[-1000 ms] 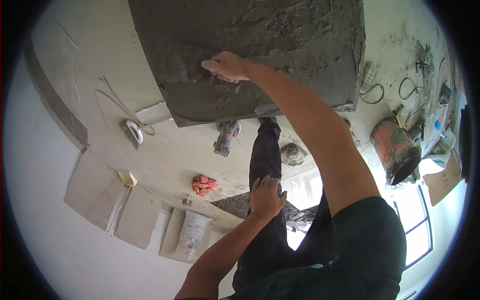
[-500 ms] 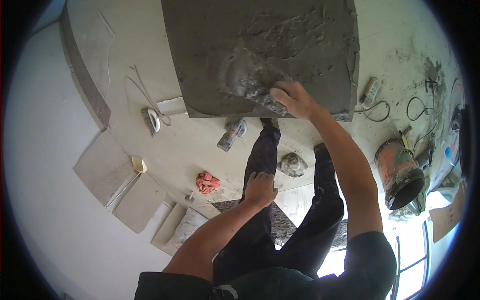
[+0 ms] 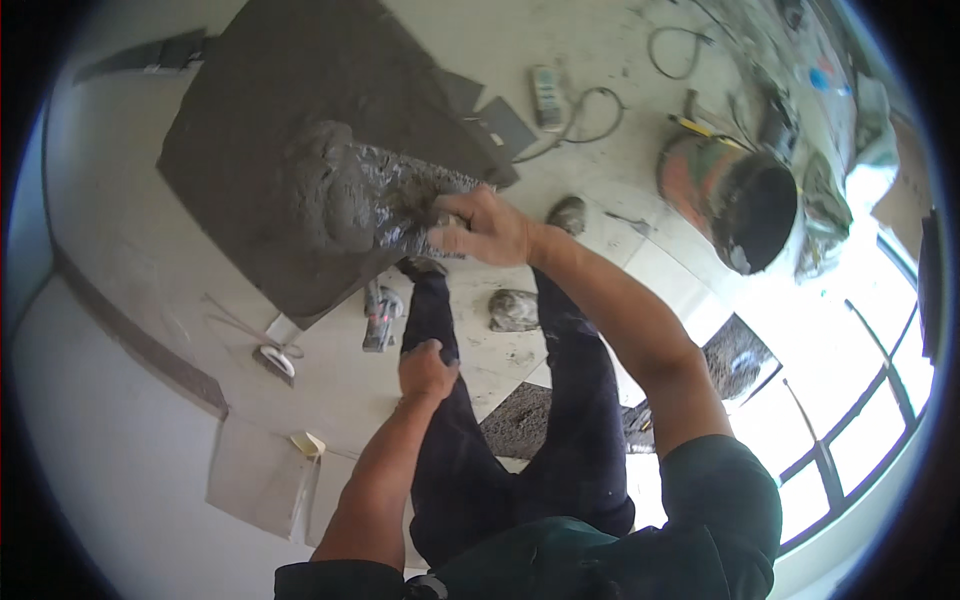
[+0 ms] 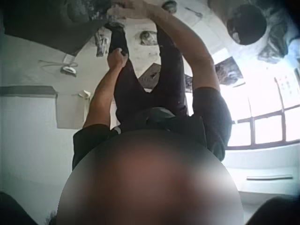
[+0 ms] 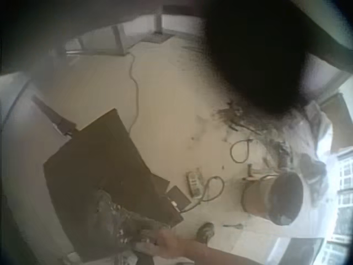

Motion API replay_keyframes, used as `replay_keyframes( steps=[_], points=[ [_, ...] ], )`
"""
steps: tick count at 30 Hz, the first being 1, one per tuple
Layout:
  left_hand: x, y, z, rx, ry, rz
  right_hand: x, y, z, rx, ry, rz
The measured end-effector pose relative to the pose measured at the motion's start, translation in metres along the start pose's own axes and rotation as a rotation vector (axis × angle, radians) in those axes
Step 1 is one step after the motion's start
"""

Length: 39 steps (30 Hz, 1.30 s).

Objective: Apply and spread mortar evenly on the back of a tile using a trowel.

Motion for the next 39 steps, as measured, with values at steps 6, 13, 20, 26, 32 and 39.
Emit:
replay_keyframes(
  steps=[6, 13, 20, 26, 32, 39],
  points=[
    [-0.020, 0.032, 0.019, -0.176, -0.022, -0.047, 0.200, -0.018, 0.093, -0.055, 0.307, -0.004],
    [-0.020, 0.043, 0.026, -0.252, -0.065, 0.041, 0.432, -0.009, 0.143, 0.448, 1.131, -0.461],
    [-0.025, 0.076, 0.011, -0.315, -0.055, -0.071, 0.488, 0.150, 0.174, 1.055, 1.201, -0.891],
    [-0.018, 0.061, 0.017, -0.277, -0.093, -0.008, 0.478, 0.178, 0.082, 0.932, 1.215, -0.803],
    [-0.004, 0.034, -0.007, -0.102, -0.020, -0.067, 0.385, 0.041, 0.047, 0.561, 1.072, -0.556],
    [0.028, -0.025, -0.027, 0.086, 0.045, -0.031, 0.114, 0.088, -0.030, 0.277, 0.779, -0.501]
  ],
)
Point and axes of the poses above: each hand's wrist, its own x-axis away from the middle knuckle, its own z-axis out of the back of the hand, y = z × x, the point moved 1 cm from there along -x, towards the middle knuckle, and after that the axes turned 9 degrees about -x, right-handed, at the moved point
